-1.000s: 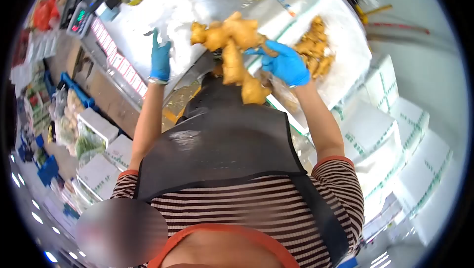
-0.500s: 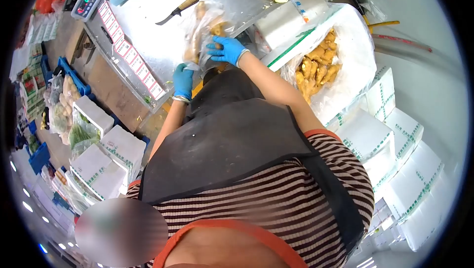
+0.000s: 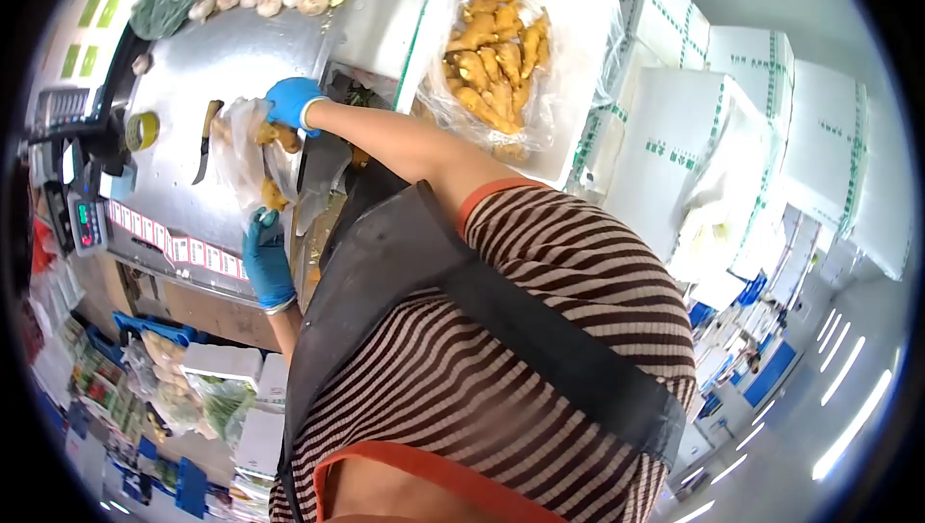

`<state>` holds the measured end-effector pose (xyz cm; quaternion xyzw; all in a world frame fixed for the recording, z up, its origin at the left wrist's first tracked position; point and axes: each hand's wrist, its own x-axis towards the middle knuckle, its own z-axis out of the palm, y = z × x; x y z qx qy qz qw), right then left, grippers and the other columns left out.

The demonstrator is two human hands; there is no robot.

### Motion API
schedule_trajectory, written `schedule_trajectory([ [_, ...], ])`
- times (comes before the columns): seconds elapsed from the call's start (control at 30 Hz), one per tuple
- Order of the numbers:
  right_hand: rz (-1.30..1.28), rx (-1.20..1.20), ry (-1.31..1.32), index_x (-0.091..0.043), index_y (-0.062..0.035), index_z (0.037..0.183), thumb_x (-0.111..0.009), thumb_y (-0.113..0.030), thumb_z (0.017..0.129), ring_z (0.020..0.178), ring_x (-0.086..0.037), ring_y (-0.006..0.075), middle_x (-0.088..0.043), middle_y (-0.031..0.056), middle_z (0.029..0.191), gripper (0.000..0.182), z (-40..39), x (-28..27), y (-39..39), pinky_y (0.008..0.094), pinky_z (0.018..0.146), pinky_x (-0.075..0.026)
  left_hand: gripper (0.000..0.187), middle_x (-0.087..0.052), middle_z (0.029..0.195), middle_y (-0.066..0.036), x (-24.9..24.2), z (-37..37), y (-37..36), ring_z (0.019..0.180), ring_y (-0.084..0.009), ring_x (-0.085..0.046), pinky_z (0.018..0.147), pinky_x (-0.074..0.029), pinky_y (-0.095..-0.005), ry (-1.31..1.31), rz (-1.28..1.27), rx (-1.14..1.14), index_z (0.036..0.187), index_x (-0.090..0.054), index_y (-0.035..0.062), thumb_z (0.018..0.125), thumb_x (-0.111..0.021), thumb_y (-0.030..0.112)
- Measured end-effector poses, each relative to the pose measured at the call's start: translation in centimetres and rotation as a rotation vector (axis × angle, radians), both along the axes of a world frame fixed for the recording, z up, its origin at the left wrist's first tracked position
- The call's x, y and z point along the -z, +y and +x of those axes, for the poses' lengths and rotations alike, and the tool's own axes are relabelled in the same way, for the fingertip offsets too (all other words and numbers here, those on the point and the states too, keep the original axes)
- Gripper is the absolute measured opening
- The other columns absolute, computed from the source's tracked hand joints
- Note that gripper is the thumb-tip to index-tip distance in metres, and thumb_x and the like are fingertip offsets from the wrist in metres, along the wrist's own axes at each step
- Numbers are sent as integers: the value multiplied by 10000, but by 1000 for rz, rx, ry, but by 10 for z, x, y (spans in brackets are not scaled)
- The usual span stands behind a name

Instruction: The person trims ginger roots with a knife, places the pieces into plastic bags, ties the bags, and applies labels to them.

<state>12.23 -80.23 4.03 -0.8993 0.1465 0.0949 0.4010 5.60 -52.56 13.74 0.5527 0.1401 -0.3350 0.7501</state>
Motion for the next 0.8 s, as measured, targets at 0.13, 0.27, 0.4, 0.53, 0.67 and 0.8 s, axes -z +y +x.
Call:
schedule_trajectory([
  [0.13, 440, 163, -298, -696, -90, 1057, -647, -334, 859, 898, -665, 259, -691, 159, 1011, 318, -18, -72, -23, 358, 831, -513, 346, -677, 974, -108, -13, 23, 7, 942, -192, -627, 921, -448, -312, -6, -68, -3, 1215, -557, -52, 953, -537, 173],
  [0.27, 352, 36, -144, -699, -73, 1095, -653, -310, 874, 909, -668, 190, -713, 116, 987, 328, -108, -117, -85, 320, 831, -525, 332, -672, 1018, -131, 5, 23, 16, 994, -214, -615, 929, -447, -324, 58, -112, -7, 1223, -563, -21, 968, -509, 184],
  [0.4, 266, 528, -79, -711, -179, 1106, -624, -147, 844, 945, -664, 247, -695, 59, 1075, 279, -203, -83, -192, 360, 869, -513, 328, -668, 1075, -147, 13, 16, 13, 993, -210, -610, 935, -437, -320, 37, -80, -7, 1224, -582, -6, 976, -484, 184],
  [0.53, -655, 168, 227, -615, -204, 1275, -614, -82, 832, 1194, -553, 306, -563, 52, 1340, 460, -249, 23, -264, 450, 989, -443, 343, -662, 1111, -145, 23, 22, 12, 1044, -213, -602, 958, -434, -329, 68, -120, 67, 1267, -550, -19, 988, -461, 160],
  [0.67, -811, -42, 314, -528, -195, 1371, -674, -98, 791, 1338, -399, 350, -502, 30, 1410, 606, -221, 63, -272, 542, 1077, -306, 337, -659, 1122, -133, 11, 20, 0, 1056, -207, -605, 980, -431, -327, 2, -8, 102, 1258, -555, -37, 984, -478, 143],
  [0.8, -881, -343, 436, -571, -125, 1298, -687, -112, 784, 1237, -513, 316, -590, 60, 1301, 528, -204, 31, -278, 538, 1034, -345, 307, -673, 1030, -91, 1, 12, -13, 985, -172, -613, 919, -441, -300, 3, 89, 54, 1185, -609, -23, 928, -558, 139],
])
